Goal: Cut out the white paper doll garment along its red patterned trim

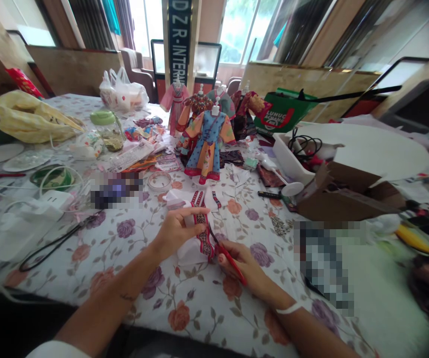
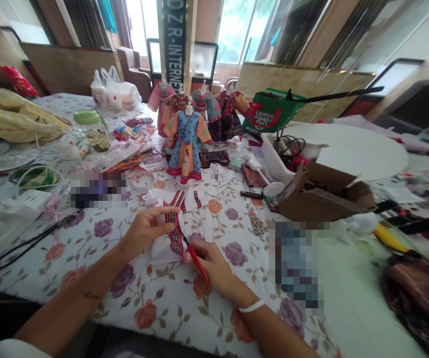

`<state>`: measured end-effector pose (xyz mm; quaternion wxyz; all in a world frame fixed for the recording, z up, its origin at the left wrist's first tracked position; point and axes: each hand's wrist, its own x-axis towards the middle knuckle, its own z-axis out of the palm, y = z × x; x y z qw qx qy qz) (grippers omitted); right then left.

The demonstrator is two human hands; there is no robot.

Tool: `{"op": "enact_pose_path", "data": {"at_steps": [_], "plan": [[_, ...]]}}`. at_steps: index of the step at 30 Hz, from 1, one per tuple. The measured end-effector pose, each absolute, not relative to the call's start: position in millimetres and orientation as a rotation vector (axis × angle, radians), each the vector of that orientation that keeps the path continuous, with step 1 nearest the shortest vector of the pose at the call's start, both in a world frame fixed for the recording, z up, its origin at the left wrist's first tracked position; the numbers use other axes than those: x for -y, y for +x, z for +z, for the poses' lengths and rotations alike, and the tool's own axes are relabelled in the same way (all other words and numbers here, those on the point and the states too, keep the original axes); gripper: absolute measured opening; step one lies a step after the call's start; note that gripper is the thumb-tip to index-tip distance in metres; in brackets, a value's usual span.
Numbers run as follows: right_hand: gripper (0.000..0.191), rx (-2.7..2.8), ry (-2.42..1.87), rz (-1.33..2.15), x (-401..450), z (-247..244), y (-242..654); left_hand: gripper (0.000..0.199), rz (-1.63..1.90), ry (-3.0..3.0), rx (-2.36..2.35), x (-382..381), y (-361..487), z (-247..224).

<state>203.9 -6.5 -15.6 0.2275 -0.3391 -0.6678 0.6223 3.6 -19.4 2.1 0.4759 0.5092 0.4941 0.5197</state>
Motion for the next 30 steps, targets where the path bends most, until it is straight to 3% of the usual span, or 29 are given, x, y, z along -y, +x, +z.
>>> {"op": "enact_pose_path", "data": {"at_steps": [10, 30], "plan": [[0.048, 1.737, -0.982, 1.859, 8.6, -20.1, 206.0, 0.039, 1.232, 1.227, -1.195, 19.3, 4.4, -0.6], [0.055, 1.817, -1.057, 1.729, 6.8, -20.4, 204.4, 0.039, 1.269, 1.236, -1.164, 20.0, 6.2, 0.0]]}}
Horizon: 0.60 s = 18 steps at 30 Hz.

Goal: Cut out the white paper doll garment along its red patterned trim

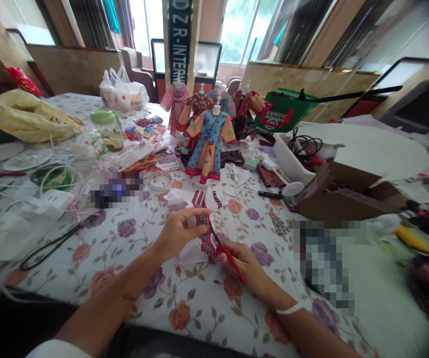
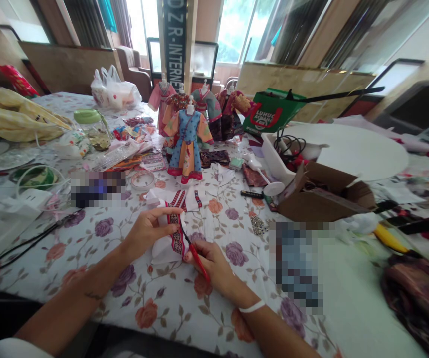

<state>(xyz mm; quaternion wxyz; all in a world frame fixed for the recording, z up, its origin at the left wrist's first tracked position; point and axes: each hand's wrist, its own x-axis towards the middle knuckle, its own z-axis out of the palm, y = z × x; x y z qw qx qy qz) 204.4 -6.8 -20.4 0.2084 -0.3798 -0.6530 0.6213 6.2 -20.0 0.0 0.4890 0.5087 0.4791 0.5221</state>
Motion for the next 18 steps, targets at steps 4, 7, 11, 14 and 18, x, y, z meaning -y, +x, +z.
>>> {"op": "enact_pose_path", "data": {"at_steps": [4, 7, 11, 14, 18], "plan": [[0.054, 1.839, -1.034, 1.693, 6.4, -19.4, 203.7, 0.039, 1.266, 1.233, -1.112, 19.4, 4.1, 1.3], [0.052, 1.850, -1.037, 1.694, 6.6, -18.5, 203.6, 0.034, 1.269, 1.233, -1.164, 19.3, 3.0, 3.9], [0.051, 1.863, -1.022, 1.691, 6.5, -16.6, 203.4, 0.032, 1.267, 1.248, -1.245, 19.1, 3.4, 5.7], [0.053, 1.859, -1.010, 1.685, 6.5, -17.0, 204.0, 0.033, 1.271, 1.252, -1.253, 19.2, 3.8, 4.8], [0.050, 1.809, -1.016, 1.766, 8.1, -17.7, 205.6, 0.035, 1.259, 1.245, -1.262, 19.3, 3.3, 2.5]]}}
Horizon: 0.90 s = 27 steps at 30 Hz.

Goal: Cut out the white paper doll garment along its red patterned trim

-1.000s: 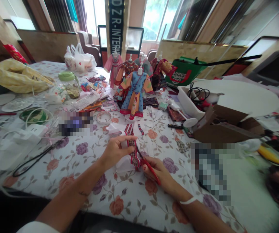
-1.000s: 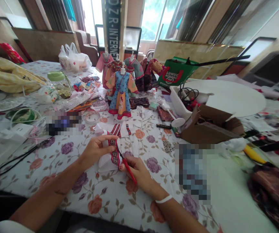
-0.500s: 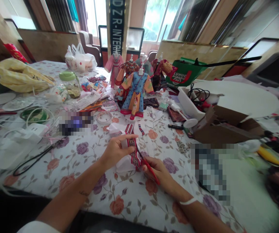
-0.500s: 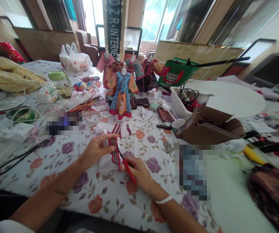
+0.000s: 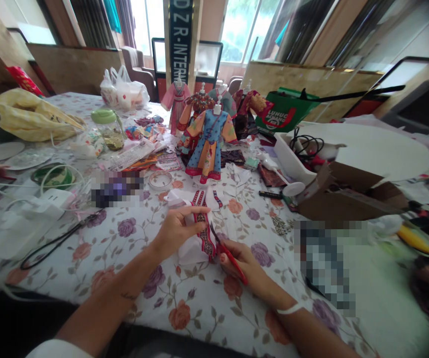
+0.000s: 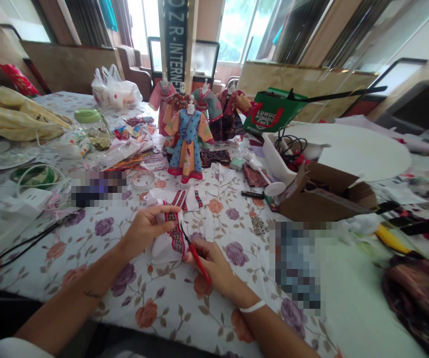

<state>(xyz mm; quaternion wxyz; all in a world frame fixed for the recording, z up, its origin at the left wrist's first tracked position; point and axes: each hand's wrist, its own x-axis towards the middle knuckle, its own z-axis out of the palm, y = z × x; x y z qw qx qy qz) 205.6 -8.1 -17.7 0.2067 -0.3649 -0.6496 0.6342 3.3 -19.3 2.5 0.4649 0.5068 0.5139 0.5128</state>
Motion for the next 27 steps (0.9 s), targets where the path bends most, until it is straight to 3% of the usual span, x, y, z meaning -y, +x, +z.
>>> {"op": "enact_pose_path", "data": {"at_steps": [27], "plan": [[0.052, 1.867, -0.963, 1.707, 6.4, -19.1, 206.1, 0.035, 1.219, 1.243, -1.229, 21.9, 9.7, 0.2]]}}
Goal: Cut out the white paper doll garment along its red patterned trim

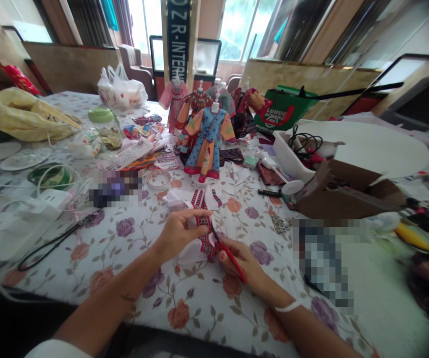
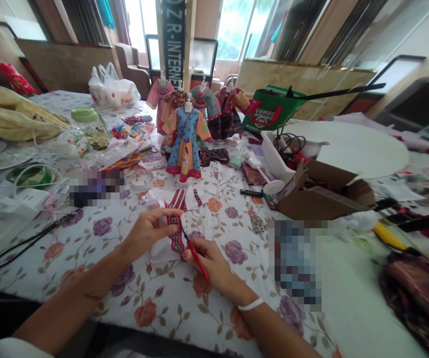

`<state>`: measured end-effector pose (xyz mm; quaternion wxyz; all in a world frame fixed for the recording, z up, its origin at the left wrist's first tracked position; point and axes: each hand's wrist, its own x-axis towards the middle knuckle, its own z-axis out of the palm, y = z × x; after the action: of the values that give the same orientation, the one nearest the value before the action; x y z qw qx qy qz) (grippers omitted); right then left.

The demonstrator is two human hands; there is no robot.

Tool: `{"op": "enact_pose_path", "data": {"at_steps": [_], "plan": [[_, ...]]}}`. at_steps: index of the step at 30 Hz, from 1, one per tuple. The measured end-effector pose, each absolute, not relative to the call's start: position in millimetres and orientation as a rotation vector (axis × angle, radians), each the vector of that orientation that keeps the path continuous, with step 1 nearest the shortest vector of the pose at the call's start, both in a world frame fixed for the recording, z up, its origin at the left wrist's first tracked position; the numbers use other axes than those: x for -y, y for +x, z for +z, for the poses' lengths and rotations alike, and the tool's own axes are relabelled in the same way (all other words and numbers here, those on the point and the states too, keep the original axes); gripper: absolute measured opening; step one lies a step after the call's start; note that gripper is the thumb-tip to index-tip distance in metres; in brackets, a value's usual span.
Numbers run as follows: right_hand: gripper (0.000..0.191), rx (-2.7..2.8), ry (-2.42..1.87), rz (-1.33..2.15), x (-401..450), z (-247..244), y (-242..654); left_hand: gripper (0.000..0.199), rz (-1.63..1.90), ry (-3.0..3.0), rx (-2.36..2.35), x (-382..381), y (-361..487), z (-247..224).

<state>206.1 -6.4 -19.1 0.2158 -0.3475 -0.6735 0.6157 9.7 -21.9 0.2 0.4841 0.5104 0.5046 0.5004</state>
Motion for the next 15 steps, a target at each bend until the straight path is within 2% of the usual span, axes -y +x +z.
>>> {"op": "enact_pose_path", "data": {"at_steps": [15], "plan": [[0.053, 1.775, -0.992, 1.753, 7.6, -22.1, 205.2, 0.036, 1.236, 1.223, -1.226, 21.9, 11.5, -0.2]]}}
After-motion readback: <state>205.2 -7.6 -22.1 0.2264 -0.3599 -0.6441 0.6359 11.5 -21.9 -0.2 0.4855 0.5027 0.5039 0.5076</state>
